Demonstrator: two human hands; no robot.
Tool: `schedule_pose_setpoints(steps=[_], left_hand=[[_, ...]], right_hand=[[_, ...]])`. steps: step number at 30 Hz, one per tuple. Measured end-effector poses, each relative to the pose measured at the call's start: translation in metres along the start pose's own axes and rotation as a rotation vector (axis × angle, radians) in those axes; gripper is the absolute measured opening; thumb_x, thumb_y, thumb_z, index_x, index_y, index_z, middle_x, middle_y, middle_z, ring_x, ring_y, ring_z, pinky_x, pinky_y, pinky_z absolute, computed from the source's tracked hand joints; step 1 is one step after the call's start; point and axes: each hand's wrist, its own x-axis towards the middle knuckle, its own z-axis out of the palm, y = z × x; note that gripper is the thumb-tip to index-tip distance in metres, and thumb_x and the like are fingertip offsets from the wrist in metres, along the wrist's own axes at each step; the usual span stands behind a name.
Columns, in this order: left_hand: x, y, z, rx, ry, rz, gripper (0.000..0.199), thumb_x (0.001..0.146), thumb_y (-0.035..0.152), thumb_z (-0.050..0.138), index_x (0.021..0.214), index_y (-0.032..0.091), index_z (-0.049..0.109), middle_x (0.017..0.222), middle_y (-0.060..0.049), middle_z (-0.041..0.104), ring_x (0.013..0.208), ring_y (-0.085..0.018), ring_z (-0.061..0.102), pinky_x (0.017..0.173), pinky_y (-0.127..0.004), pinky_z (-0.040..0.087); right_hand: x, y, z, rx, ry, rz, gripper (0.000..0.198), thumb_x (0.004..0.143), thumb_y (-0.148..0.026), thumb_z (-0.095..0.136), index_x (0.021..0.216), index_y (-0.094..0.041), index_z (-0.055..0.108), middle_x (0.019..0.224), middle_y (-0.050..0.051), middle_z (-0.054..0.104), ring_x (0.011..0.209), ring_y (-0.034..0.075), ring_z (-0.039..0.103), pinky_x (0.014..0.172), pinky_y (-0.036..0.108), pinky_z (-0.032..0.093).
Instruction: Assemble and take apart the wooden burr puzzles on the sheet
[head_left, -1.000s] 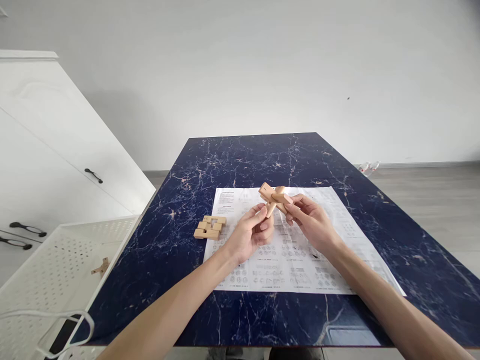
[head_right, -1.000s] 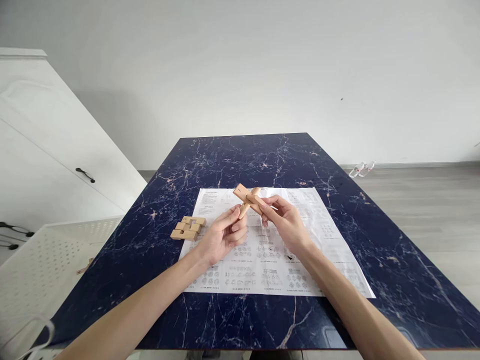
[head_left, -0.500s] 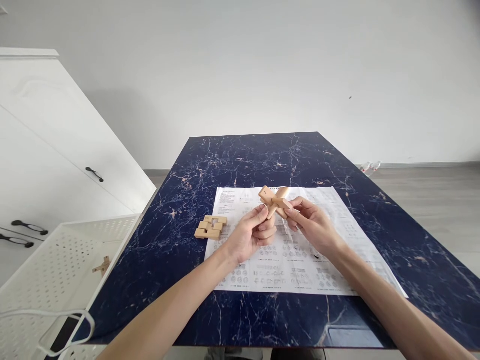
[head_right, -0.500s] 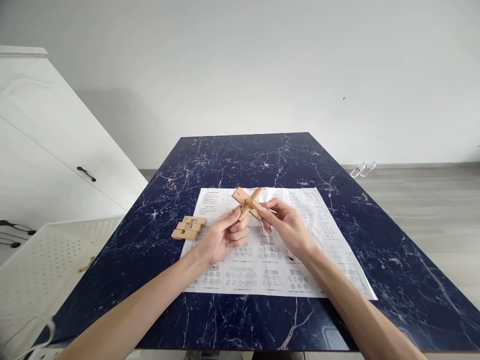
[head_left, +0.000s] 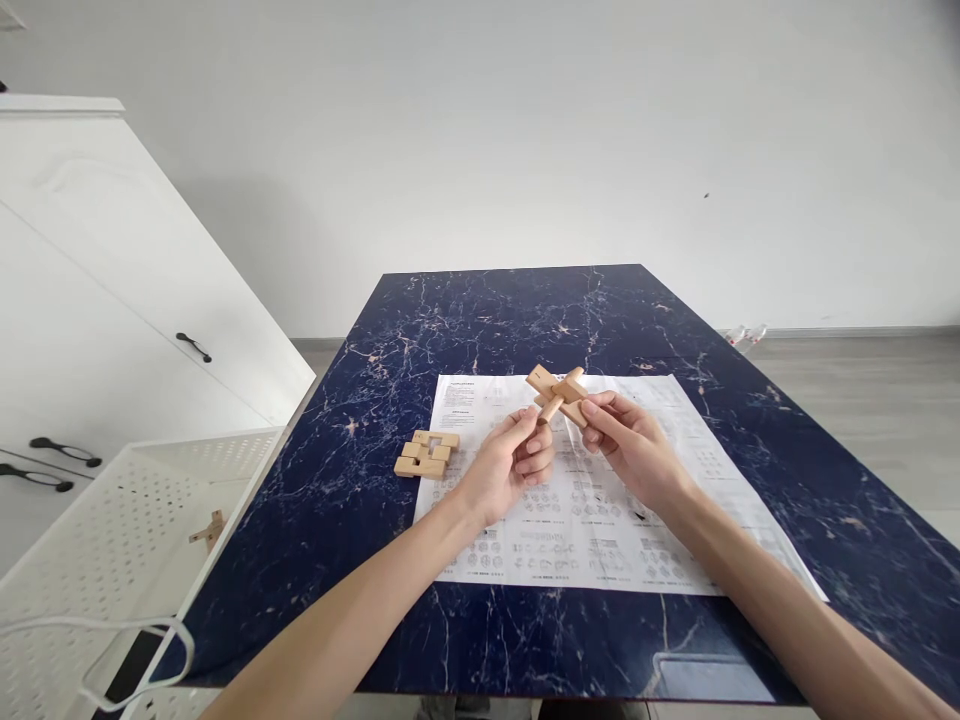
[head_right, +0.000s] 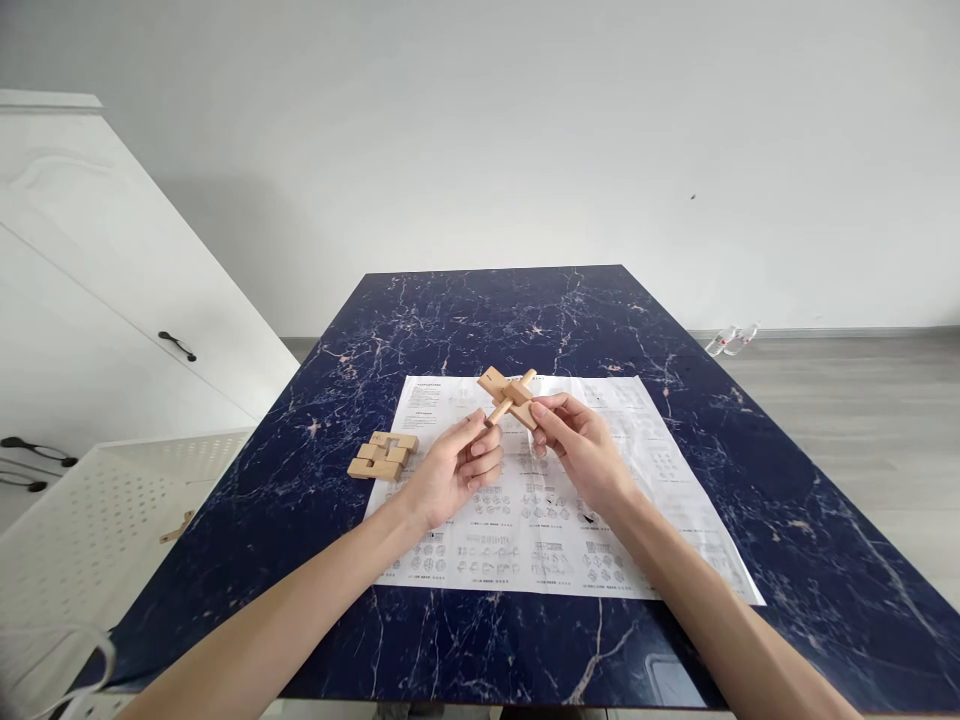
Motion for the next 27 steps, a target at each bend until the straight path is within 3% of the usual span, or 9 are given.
schedule_pose_setpoints(steps=[8, 16, 22, 27], left_hand=[[-0.002, 0.001, 0.002, -0.012, 0.094, -0.046, 0.044, 0.093, 0.043, 0.078, 0.077, 0.021, 0.044, 0.069, 0.007, 0.037, 0.051, -0.006, 0.026, 0.048, -0.021, 0.030], [-0.004, 0.005, 0.007, 0.013, 0.130, -0.041, 0.040, 0.090, 0.039, 0.078, 0.075, 0.020, 0.045, 0.069, 0.007, 0.037, 0.052, -0.006, 0.028, 0.049, -0.022, 0.029], [-0.003, 0.004, 0.006, 0.025, 0.123, -0.040, 0.036, 0.090, 0.036, 0.075, 0.074, 0.020, 0.047, 0.068, 0.007, 0.037, 0.052, -0.007, 0.028, 0.049, -0.023, 0.029], [-0.004, 0.005, 0.007, 0.043, 0.111, -0.030, 0.035, 0.090, 0.035, 0.074, 0.074, 0.020, 0.047, 0.069, 0.006, 0.038, 0.052, -0.007, 0.028, 0.049, -0.023, 0.030]], right_hand=[[0.016, 0.004, -0.020, 0.086, 0.278, -0.102, 0.039, 0.070, -0.046, 0.099, 0.090, -0.021, 0.076, 0.080, -0.001, 0.065, 0.061, 0.009, 0.054, 0.053, 0.022, 0.051], [0.030, -0.002, -0.053, 0.055, 0.732, -0.202, 0.031, 0.070, -0.032, 0.094, 0.083, -0.019, 0.070, 0.073, -0.002, 0.065, 0.062, 0.010, 0.059, 0.054, 0.020, 0.055], [0.036, -0.005, -0.063, 0.021, 0.848, -0.208, 0.026, 0.077, -0.030, 0.085, 0.085, -0.020, 0.062, 0.070, -0.003, 0.062, 0.060, 0.011, 0.060, 0.050, 0.020, 0.053], [0.031, -0.008, -0.065, -0.049, 0.885, -0.231, 0.028, 0.085, -0.038, 0.080, 0.093, -0.021, 0.059, 0.077, -0.003, 0.059, 0.057, 0.010, 0.053, 0.045, 0.020, 0.044]])
